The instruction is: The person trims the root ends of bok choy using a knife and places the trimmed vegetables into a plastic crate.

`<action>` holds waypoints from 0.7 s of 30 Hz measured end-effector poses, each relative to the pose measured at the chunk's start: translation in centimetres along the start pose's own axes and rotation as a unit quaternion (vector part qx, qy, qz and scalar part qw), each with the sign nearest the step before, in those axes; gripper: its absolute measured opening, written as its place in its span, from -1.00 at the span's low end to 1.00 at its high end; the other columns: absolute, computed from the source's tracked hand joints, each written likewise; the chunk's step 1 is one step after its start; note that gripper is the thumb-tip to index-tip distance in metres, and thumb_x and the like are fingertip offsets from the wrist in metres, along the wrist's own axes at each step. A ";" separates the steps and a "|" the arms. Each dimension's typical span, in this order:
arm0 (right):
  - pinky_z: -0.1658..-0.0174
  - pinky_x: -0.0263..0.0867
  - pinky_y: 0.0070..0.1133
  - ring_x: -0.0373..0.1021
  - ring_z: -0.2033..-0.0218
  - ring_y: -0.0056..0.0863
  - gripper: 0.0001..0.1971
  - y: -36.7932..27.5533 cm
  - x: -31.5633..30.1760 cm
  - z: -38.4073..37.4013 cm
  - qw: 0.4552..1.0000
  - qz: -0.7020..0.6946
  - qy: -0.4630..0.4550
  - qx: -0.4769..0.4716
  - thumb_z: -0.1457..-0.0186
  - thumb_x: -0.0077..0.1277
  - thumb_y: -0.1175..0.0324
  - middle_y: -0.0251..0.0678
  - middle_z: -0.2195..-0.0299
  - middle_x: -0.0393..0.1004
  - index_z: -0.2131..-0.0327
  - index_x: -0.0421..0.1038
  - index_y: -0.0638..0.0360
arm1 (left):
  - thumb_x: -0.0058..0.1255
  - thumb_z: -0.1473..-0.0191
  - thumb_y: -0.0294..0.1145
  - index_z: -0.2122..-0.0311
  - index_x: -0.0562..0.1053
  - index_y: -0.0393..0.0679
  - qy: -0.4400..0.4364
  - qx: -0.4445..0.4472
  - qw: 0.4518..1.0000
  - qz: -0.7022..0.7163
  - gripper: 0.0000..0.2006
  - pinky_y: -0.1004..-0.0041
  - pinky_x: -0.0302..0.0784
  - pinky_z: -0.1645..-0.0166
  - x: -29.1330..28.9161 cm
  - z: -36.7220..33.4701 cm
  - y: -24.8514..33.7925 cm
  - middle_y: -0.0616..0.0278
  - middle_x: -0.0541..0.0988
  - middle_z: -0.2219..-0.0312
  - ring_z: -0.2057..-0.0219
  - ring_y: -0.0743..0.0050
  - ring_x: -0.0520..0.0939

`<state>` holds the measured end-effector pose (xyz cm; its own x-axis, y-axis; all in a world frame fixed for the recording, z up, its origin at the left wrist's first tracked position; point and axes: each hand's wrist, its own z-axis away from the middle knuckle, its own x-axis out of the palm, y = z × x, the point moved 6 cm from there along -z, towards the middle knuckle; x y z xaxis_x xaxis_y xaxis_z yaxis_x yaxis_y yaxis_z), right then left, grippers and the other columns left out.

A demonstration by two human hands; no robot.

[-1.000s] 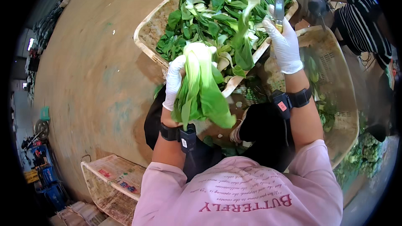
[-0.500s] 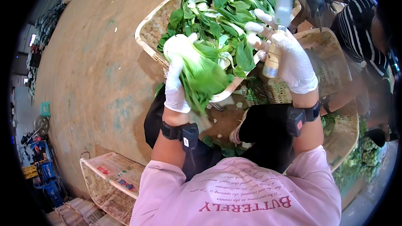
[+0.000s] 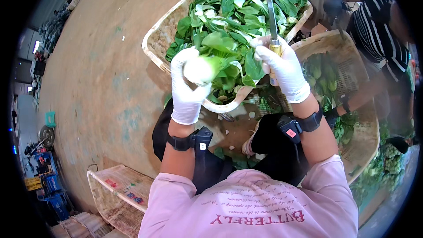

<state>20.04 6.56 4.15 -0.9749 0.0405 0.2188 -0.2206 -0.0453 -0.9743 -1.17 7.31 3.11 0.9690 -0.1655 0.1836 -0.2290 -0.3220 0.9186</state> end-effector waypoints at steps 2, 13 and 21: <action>0.47 0.19 -0.79 0.24 0.52 -0.75 -0.68 -0.2 0.9 0.2 0.997 0.035 -0.012 -0.060 0.08 0.20 0.29 -0.48 0.47 0.32 0.25 0.38 0.18 | -0.07 0.40 -0.73 0.09 0.30 -0.12 -0.033 0.088 0.981 -0.167 -0.41 0.27 0.18 -0.17 0.1 0.3 0.1 0.12 0.25 0.09 -0.07 0.14 0.27; 0.74 0.04 -0.77 0.20 0.72 -0.75 -0.82 3.3 -1.1 -1.6 0.994 -0.049 0.030 0.092 -0.02 0.09 0.30 -0.47 0.63 0.31 0.43 0.30 0.11 | 0.14 0.42 -0.73 0.12 0.33 -0.07 -0.134 0.224 0.931 -0.254 -0.39 0.23 0.27 -0.09 2.8 1.6 2.0 0.09 0.25 0.12 -0.01 0.03 0.32; 0.64 0.14 -0.78 0.23 0.68 -0.74 -0.86 1.9 -0.7 -1.1 0.988 -0.139 0.023 0.058 -0.04 0.05 0.34 -0.44 0.57 0.36 0.41 0.30 0.11 | 0.15 0.35 -0.81 0.06 0.18 -0.15 -0.091 0.151 0.963 -0.202 -0.32 0.29 0.30 -0.11 1.8 1.6 0.9 0.09 0.29 0.07 -0.01 0.21 0.37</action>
<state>20.30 7.58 2.09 -0.8744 0.1129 0.4720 -0.4843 -0.1409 -0.8635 0.17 5.23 3.71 0.9588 -0.1209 -0.2571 0.1208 -0.6457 0.7540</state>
